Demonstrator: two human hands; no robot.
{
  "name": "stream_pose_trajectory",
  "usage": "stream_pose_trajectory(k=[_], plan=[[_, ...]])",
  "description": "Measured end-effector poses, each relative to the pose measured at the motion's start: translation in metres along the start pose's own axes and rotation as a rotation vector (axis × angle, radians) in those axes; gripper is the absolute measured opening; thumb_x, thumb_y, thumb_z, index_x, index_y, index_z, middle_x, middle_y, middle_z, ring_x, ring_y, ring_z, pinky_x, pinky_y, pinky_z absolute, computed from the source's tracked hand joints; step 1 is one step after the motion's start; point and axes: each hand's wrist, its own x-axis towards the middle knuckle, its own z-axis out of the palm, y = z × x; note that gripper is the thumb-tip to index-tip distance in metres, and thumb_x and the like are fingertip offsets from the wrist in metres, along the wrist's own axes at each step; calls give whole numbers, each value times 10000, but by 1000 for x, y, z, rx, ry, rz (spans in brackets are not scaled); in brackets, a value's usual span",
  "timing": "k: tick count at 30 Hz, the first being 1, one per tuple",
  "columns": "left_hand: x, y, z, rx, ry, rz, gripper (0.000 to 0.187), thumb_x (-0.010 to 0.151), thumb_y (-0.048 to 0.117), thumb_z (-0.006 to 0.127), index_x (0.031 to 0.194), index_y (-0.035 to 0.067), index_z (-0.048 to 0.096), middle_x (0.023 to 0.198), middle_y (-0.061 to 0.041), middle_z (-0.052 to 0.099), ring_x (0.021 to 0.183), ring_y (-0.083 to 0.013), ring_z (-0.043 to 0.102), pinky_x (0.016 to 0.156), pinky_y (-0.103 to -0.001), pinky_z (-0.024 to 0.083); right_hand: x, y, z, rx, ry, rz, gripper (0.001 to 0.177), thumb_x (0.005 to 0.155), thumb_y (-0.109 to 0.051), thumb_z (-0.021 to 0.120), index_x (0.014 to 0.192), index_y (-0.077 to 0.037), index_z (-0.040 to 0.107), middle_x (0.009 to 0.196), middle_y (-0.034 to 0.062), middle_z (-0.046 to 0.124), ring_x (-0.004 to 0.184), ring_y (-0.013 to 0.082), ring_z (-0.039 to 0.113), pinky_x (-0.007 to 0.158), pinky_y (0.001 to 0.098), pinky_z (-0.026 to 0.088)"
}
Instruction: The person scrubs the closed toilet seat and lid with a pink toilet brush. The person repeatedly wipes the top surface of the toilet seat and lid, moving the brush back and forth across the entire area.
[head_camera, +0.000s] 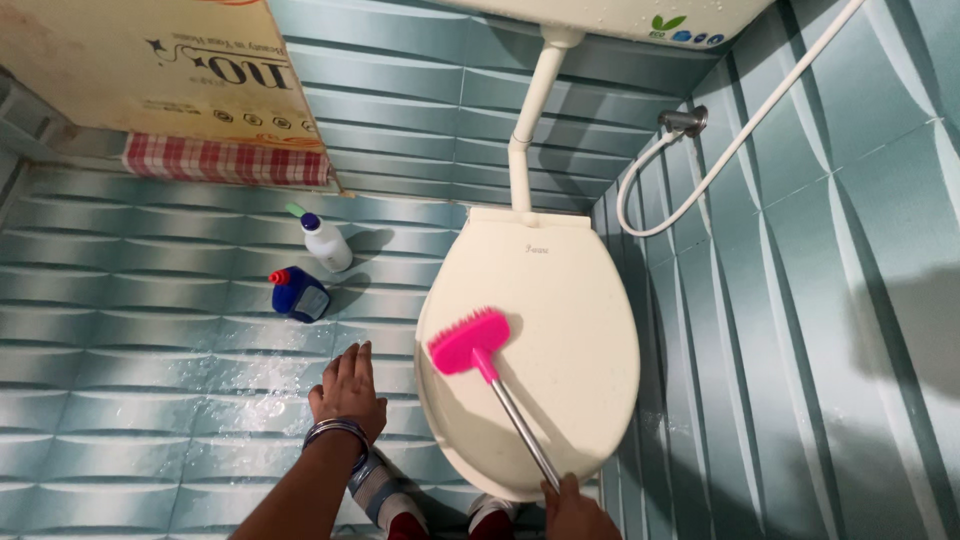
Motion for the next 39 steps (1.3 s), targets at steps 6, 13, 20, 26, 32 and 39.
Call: stream_pose_trajectory(k=[6,13,20,26,32,39], plan=[[-12,-2,11,10,-62,-19,963,923,287,728,1625,248,70,1686,22,136,1557,-210,160,1233,-519,243,0,-56,-62,0,-115,159,498,1069,-520,310,1260,-119,535,937,204,761,937,373,770,873,519,607],[-11,7,0,-30,-53,-16,952,922,256,716,1629,257,78,1685,37,158,1554,-201,178,1234,-512,251,34,-164,-181,-72,145,17,464,1061,-483,372,1226,-98,571,1098,211,730,1082,409,697,927,532,562],[-4,10,3,-28,-10,11,949,918,278,717,1619,241,77,1677,22,155,1544,-209,178,1219,-518,255,-2,-112,-140,-71,-82,122,475,1078,-478,302,1269,-113,539,1019,199,773,980,347,762,856,482,612],[-20,19,10,-29,-54,15,950,915,241,712,1627,246,83,1676,31,176,1544,-199,191,1221,-518,264,-10,24,-18,-29,-34,18,554,1013,-460,412,1458,-131,405,935,219,786,875,317,832,820,432,657],[-21,31,19,16,-38,123,935,918,249,706,1613,223,82,1671,-8,171,1538,-216,184,1208,-522,270,6,-23,-94,-22,-49,196,513,1067,-518,317,1260,-107,556,1042,229,779,1012,398,765,892,517,606],[-12,49,21,37,-44,176,993,902,219,692,1628,228,15,1670,-17,165,1537,-223,186,1193,-531,280,74,-95,-168,118,225,71,496,1039,-511,401,1122,-86,642,1061,245,733,1015,463,692,875,551,562]])
